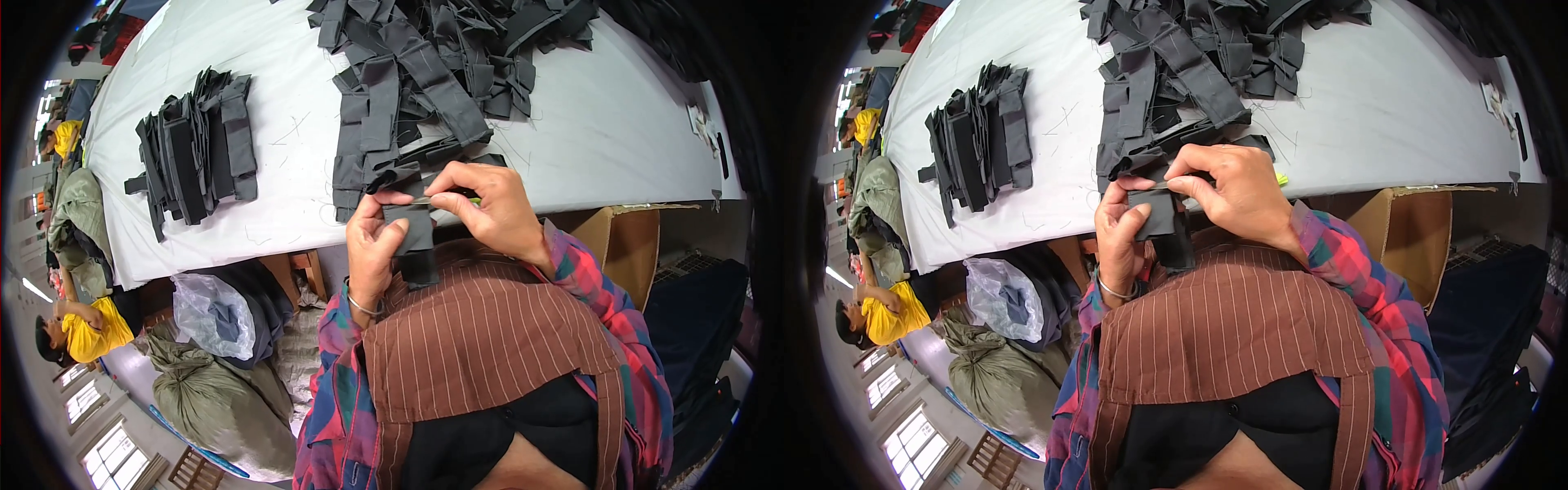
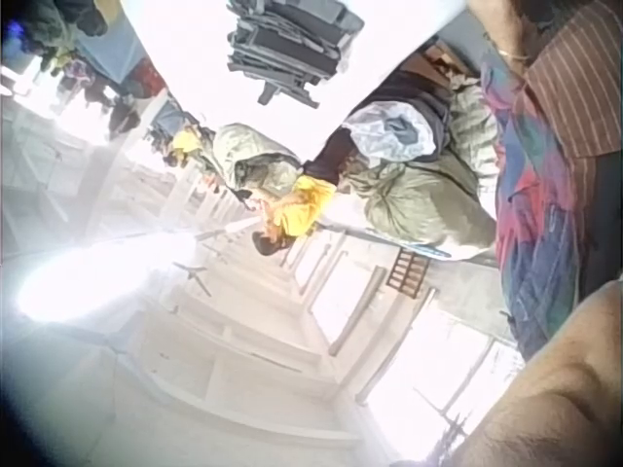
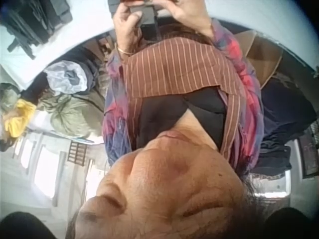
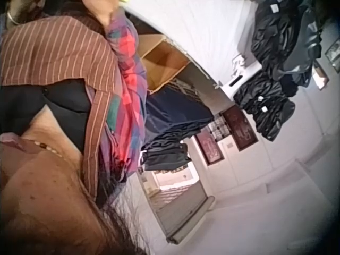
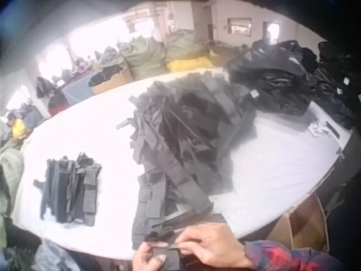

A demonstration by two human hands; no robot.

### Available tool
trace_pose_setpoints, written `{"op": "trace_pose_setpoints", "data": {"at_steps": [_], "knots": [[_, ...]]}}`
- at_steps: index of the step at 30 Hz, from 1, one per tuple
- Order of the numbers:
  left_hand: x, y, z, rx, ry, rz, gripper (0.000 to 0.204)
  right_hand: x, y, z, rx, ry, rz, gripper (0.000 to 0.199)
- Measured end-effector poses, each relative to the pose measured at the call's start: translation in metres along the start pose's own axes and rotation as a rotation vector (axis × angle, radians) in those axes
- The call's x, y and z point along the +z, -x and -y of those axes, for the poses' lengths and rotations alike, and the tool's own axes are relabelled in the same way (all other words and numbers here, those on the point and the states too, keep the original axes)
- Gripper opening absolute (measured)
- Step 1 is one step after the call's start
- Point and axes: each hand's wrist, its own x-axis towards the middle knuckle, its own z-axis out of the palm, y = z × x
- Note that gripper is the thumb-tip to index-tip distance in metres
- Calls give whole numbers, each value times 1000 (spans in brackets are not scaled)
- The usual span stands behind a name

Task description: The recorder uses scissors to trim excess threads and material from black fabric straps on a work table.

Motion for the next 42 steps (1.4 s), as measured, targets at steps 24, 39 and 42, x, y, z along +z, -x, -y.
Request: {"op": "trace_pose_setpoints", "data": {"at_steps": [24,39,42], "knots": [[6,2,-2,50,-18,-23,31,3,12,1,66,89,-52,10],[7,3,-2,46,-30,-59,26,6,11,-1,-126,259,-77,9],[3,3,-7,-18,190,34,21,11,15,-10,59,-98,-62,8]]}}
